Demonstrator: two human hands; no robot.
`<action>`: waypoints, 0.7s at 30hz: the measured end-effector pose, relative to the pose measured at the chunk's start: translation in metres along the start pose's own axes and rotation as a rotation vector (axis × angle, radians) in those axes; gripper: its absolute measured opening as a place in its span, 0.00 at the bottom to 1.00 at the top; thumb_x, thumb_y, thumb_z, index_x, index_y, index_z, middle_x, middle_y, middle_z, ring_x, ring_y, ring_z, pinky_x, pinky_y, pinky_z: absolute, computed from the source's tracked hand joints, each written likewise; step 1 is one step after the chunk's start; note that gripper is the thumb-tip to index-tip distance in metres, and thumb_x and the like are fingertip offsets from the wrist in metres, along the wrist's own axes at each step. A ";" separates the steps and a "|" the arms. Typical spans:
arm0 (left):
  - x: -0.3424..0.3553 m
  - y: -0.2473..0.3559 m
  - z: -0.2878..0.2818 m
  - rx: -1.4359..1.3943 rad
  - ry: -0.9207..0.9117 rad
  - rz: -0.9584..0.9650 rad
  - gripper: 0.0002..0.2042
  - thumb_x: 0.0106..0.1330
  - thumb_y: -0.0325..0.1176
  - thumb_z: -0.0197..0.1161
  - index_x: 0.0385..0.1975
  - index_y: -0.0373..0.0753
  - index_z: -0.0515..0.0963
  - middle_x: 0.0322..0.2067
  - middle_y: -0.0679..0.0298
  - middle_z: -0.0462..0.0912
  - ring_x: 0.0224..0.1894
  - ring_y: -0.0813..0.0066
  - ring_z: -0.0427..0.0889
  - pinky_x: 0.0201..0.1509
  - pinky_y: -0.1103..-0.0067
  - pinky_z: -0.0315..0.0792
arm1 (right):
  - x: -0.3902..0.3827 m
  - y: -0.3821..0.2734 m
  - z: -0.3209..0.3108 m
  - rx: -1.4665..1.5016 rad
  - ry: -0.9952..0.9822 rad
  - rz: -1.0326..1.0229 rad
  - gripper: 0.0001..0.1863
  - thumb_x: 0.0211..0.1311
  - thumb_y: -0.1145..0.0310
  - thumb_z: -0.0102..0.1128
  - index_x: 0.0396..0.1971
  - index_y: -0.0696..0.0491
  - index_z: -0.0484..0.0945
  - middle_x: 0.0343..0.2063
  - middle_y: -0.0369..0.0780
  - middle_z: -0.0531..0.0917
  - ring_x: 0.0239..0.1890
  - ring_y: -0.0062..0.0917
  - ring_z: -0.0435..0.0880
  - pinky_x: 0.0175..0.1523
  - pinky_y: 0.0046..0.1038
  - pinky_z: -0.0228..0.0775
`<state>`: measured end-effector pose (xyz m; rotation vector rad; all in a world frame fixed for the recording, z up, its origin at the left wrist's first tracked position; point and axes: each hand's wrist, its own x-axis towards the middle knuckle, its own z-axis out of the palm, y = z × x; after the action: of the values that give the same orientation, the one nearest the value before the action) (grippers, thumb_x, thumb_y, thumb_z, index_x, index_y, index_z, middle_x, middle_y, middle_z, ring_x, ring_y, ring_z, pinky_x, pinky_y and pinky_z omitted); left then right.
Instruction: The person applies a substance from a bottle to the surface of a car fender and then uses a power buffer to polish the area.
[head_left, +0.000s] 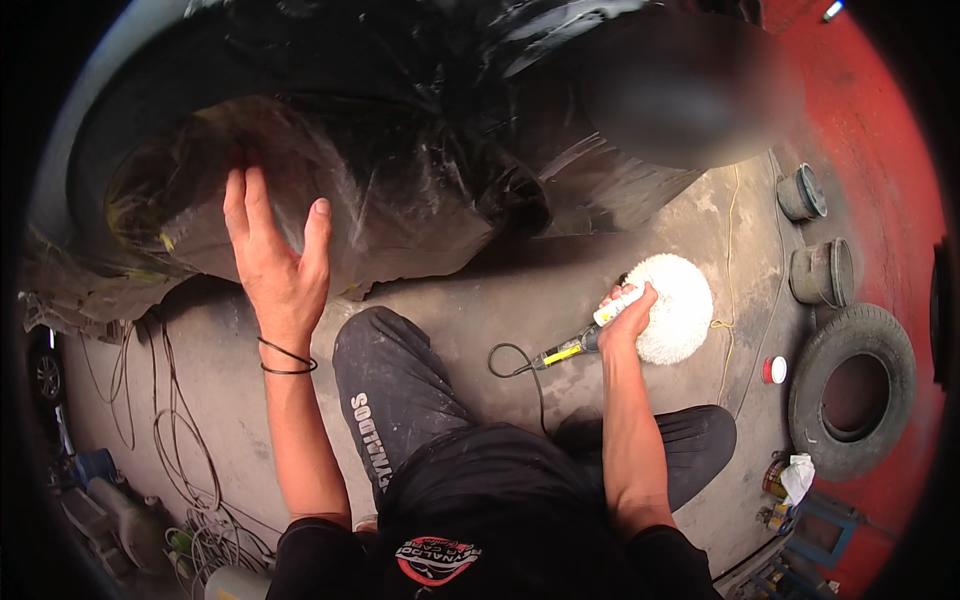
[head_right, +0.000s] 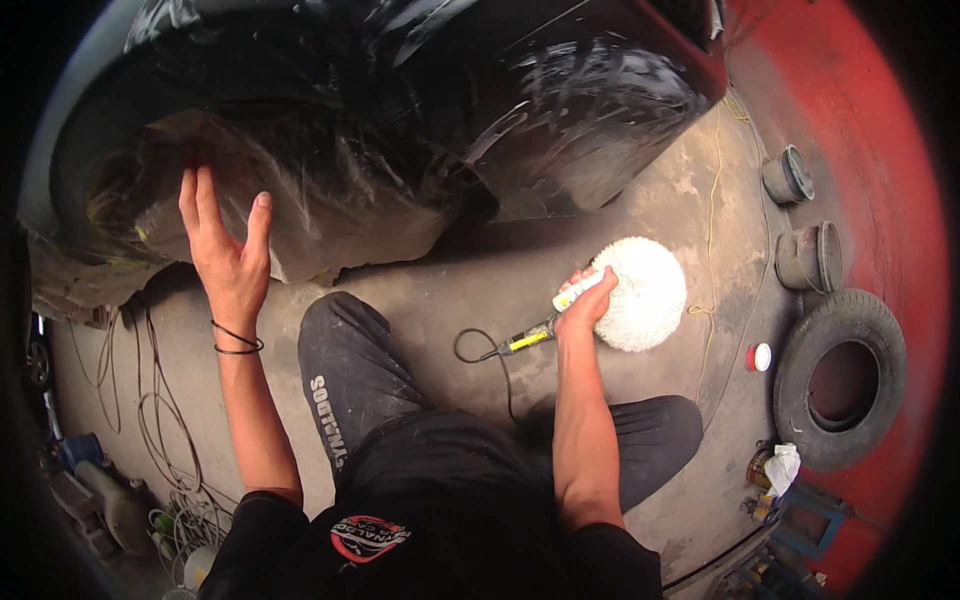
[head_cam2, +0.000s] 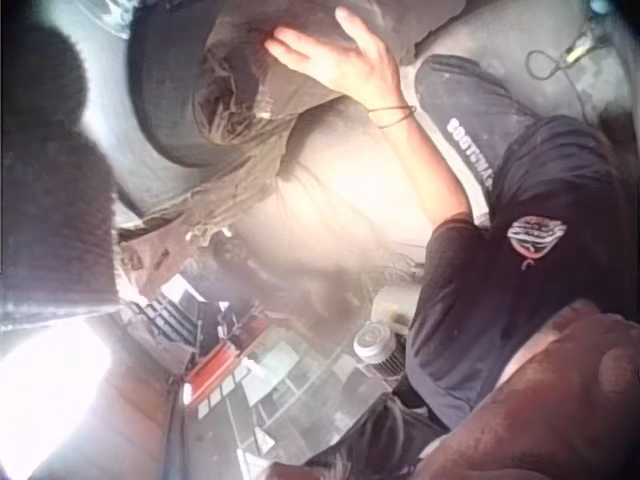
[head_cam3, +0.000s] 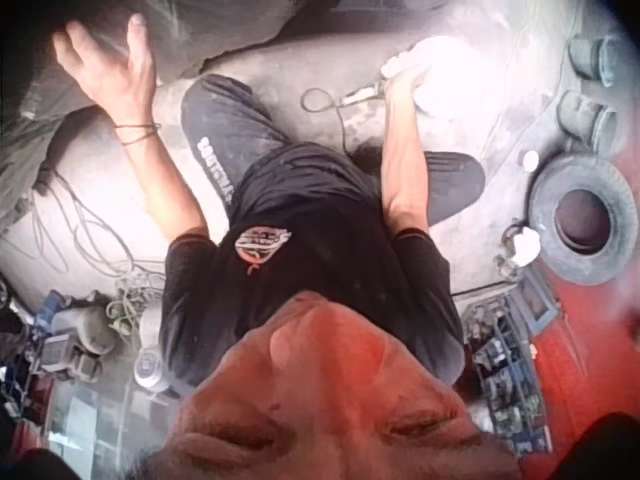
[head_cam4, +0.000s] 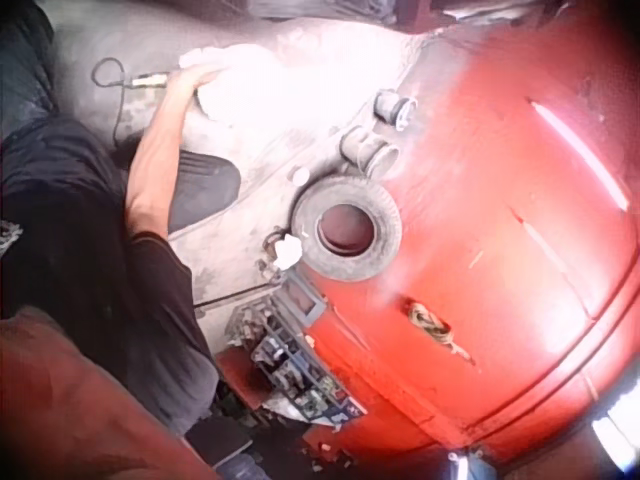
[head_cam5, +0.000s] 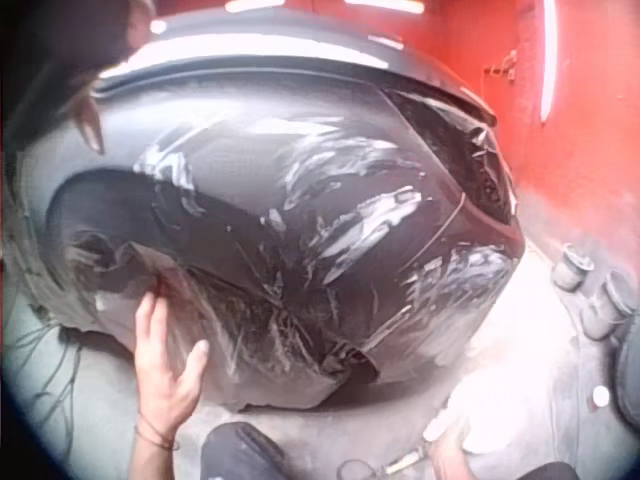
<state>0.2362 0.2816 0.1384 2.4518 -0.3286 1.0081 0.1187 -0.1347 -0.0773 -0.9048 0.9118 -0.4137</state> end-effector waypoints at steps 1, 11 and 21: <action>-0.001 -0.005 -0.003 0.024 0.001 0.010 0.35 0.71 0.37 0.73 0.74 0.27 0.69 0.75 0.39 0.67 0.77 0.40 0.68 0.80 0.59 0.65 | -0.005 0.016 -0.001 0.163 0.069 0.018 0.27 0.78 0.38 0.49 0.27 0.45 0.68 0.24 0.35 0.74 0.26 0.23 0.71 0.34 0.29 0.66; 0.002 0.000 -0.004 -0.056 -0.025 0.015 0.38 0.69 0.36 0.74 0.77 0.30 0.67 0.77 0.43 0.66 0.78 0.42 0.68 0.80 0.60 0.66 | -0.056 0.110 0.042 0.272 -0.129 0.235 0.31 0.77 0.30 0.45 0.28 0.44 0.69 0.24 0.34 0.73 0.27 0.28 0.73 0.37 0.34 0.69; 0.004 0.004 -0.011 -0.120 -0.067 -0.027 0.41 0.61 0.26 0.71 0.78 0.32 0.64 0.81 0.45 0.60 0.81 0.39 0.62 0.83 0.57 0.61 | -0.109 -0.057 0.064 0.309 -0.208 -0.075 0.31 0.80 0.32 0.46 0.29 0.46 0.70 0.26 0.35 0.74 0.26 0.26 0.73 0.33 0.32 0.65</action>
<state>0.2305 0.2840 0.1493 2.3791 -0.3667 0.8705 0.1123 -0.0648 0.0429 -0.6843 0.6040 -0.5000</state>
